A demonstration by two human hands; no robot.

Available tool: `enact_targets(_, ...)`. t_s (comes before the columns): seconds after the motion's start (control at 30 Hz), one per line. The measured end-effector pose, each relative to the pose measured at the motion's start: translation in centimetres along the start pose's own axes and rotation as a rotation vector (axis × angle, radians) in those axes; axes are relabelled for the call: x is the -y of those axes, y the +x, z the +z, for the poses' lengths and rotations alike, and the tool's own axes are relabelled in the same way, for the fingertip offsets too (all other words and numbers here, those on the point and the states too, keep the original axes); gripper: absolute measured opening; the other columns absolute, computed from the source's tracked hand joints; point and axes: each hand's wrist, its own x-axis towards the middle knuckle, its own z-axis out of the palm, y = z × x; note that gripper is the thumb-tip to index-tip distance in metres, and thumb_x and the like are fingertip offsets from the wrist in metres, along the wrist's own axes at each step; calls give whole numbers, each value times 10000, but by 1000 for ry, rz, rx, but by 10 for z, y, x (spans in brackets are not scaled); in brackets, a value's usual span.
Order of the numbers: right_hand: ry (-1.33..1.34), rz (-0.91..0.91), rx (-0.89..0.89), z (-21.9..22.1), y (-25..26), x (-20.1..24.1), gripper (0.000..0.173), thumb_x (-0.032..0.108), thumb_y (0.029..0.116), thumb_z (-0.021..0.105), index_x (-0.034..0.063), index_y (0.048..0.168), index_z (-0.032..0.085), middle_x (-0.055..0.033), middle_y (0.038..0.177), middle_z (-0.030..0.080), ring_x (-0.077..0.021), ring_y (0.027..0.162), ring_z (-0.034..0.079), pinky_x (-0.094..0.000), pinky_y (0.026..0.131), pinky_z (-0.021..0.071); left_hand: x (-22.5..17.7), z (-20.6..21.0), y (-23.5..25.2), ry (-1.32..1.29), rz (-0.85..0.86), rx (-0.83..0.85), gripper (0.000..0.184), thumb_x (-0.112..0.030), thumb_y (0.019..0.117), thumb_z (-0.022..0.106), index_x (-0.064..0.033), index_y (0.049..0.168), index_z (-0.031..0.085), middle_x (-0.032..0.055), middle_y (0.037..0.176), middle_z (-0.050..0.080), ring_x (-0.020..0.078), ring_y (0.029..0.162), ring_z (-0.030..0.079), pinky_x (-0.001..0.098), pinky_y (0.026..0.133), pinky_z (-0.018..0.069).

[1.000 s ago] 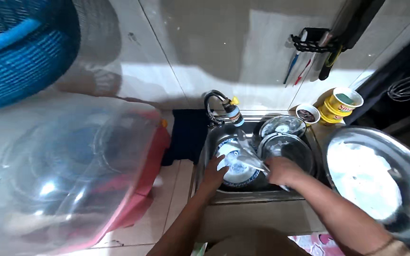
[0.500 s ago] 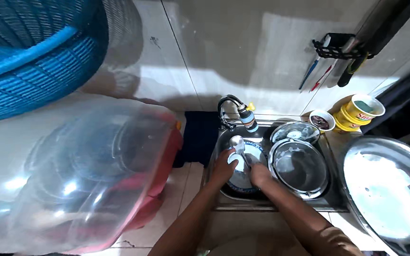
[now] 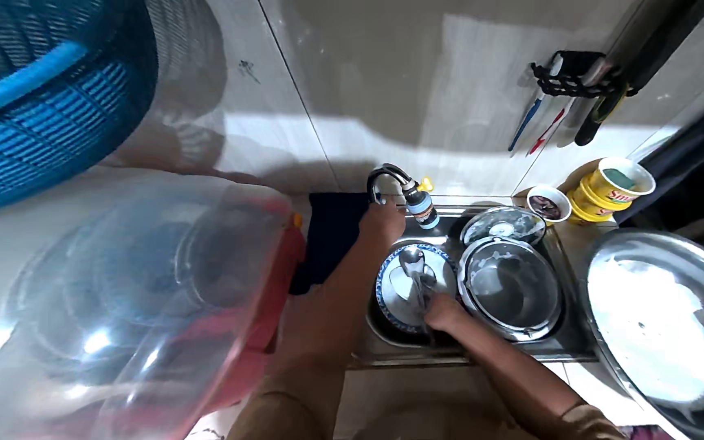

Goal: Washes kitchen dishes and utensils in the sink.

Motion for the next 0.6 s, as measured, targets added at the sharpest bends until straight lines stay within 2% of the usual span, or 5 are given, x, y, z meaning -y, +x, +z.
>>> enact_targets(0.13, 308, -6, 138, 12, 9, 15, 818, 740, 878, 604, 83, 1365, 605, -196, 1295, 660, -358, 1220, 627, -609, 1054, 471, -11, -4, 1, 131, -40, 51, 451, -407, 1022, 538, -39, 1256, 655, 245, 1238, 659, 426, 1150, 642, 649, 884, 513)
enact_targets(0.23, 292, -50, 198, 11, 4, 27, 777, 740, 864, 626, 89, 1287, 667, -176, 1205, 700, -331, 1119, 677, -591, 997, 514, -12, 0, 5, 134, -55, 51, 494, -444, 1023, 528, -38, 1281, 639, 239, 1235, 665, 418, 1151, 646, 644, 894, 510)
enact_targets(0.33, 177, -88, 159, -5, -14, 29, 558, 538, 962, 610, 119, 1331, 629, -170, 1227, 691, -341, 1120, 676, -600, 963, 528, -7, 5, 11, 94, -55, 52, 551, -537, 1049, 453, -87, 1313, 631, 230, 1265, 659, 416, 1178, 638, 643, 911, 508)
enact_targets(0.43, -197, 41, 14, -9, -31, 23, 580, 448, 865, 666, 46, 1282, 637, -225, 1265, 663, -446, 1171, 636, -709, 916, 505, -2, 9, 13, 42, -35, 52, 539, -528, 1073, 388, -115, 1325, 628, 220, 1258, 664, 416, 1177, 638, 652, 907, 504)
enact_targets(0.6, -150, -152, 186, 6, -29, 26, 545, 501, 972, 559, 61, 1278, 660, -209, 1274, 673, -415, 1222, 623, -683, 1016, 472, 10, 18, 20, -124, 9, 72, 491, -468, 1102, 339, -167, 1393, 597, 218, 1304, 648, 431, 1207, 617, 690, 941, 468)
